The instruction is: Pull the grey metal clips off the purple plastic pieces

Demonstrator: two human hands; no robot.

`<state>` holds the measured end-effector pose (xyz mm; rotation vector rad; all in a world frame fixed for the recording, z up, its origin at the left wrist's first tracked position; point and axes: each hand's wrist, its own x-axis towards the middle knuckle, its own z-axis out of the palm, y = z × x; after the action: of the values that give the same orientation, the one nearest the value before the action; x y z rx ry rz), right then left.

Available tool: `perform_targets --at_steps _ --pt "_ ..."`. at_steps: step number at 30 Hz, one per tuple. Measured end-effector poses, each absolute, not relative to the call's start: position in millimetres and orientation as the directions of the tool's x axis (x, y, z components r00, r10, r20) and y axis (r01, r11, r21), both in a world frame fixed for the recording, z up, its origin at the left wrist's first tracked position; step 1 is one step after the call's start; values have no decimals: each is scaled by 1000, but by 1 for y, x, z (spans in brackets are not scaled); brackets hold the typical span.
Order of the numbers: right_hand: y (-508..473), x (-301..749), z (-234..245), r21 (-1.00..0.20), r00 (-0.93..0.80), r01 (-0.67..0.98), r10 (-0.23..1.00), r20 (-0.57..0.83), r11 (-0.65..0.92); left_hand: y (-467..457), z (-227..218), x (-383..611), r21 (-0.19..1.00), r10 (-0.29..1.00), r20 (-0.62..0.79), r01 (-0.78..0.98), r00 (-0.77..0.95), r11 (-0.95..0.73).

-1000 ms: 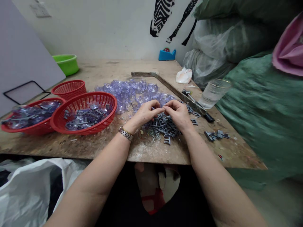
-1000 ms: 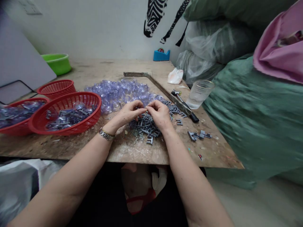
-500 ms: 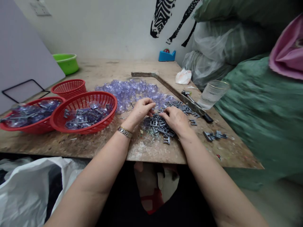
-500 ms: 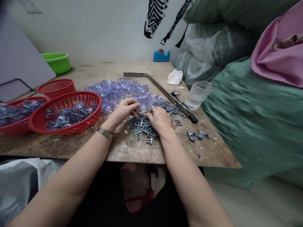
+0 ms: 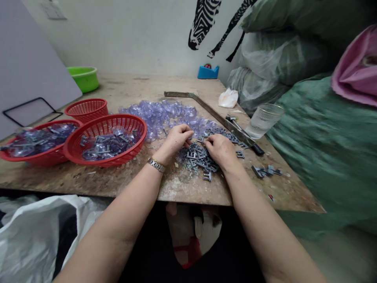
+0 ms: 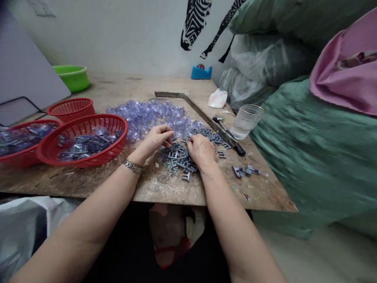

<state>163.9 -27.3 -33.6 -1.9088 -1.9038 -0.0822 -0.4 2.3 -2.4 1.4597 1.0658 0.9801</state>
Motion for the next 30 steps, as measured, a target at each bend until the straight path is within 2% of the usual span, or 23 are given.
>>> perform_targets --at_steps 7,12,20,30 --pt "-25 166 -27 -380 97 924 949 301 26 0 -3 1 994 956 17 98 292 -47" --pt "-25 165 -26 -385 114 923 956 270 -1 -1 -2 2 996 954 -7 91 299 -21" --pt "-23 168 -31 -386 106 922 950 295 17 -1 -1 2 997 944 -43 75 327 20" --pt "-21 176 -36 -368 -88 912 963 255 181 -1 0 0 996 943 -41 91 331 11"
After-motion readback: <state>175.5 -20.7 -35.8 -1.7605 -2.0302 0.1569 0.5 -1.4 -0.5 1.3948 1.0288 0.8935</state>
